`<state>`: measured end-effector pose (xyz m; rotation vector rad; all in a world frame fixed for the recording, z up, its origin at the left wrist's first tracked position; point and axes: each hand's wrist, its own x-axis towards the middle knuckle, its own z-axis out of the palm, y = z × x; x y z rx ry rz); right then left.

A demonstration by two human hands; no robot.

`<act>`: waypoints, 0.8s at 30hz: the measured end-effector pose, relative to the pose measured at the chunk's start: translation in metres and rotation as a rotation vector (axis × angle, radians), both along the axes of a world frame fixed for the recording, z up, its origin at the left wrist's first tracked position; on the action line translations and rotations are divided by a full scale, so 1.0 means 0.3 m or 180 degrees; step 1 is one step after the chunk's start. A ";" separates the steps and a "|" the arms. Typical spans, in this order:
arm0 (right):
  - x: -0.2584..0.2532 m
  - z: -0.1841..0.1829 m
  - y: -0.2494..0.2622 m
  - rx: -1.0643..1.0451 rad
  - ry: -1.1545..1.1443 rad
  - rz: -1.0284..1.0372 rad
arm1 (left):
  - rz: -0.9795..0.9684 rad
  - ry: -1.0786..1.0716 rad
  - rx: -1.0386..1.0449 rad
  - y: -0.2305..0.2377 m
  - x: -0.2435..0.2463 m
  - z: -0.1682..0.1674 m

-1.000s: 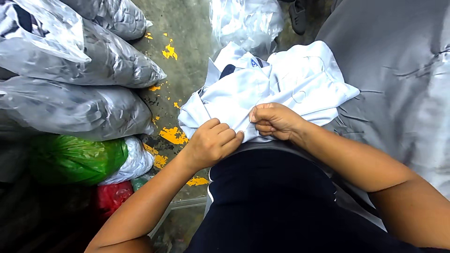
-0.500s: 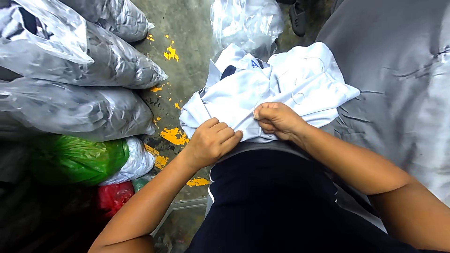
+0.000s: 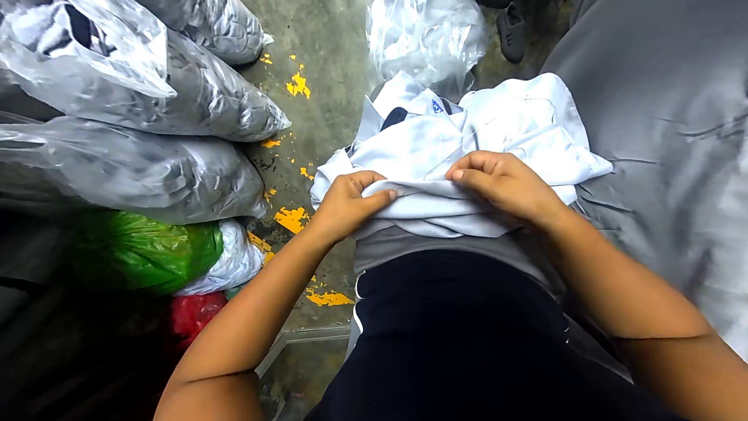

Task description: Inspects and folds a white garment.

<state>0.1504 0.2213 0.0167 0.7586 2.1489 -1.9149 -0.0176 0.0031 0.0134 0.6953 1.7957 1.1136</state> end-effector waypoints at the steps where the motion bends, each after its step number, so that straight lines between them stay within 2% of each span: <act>1: 0.001 0.002 0.001 0.0176 0.0026 0.0067 | 0.0031 -0.0105 0.0017 0.002 -0.001 0.000; 12: -0.005 -0.016 -0.014 0.1129 0.0055 0.0621 | 0.0158 -0.0570 0.0074 -0.006 0.008 0.015; 14: 0.004 0.006 0.008 0.1060 0.0183 0.1116 | 0.0009 -0.0059 0.0196 -0.005 0.011 0.021; 16: 0.009 0.030 0.040 0.0943 0.0333 0.1431 | -0.0425 0.1136 0.0552 -0.021 0.022 0.022; 18: 0.008 0.041 0.063 0.1200 0.0622 0.1237 | -0.0864 0.2378 0.1099 -0.033 0.029 0.015; 19: 0.004 0.042 0.066 0.1409 0.0785 0.1102 | -0.1017 0.2737 0.1333 -0.036 0.030 0.014; 21: -0.008 0.047 0.056 0.1635 0.1195 0.1096 | -0.1223 0.3116 0.1570 -0.041 0.037 0.022; 24: -0.027 0.056 -0.015 0.1894 0.1704 0.1460 | -0.1339 0.3266 0.1721 -0.041 0.047 0.037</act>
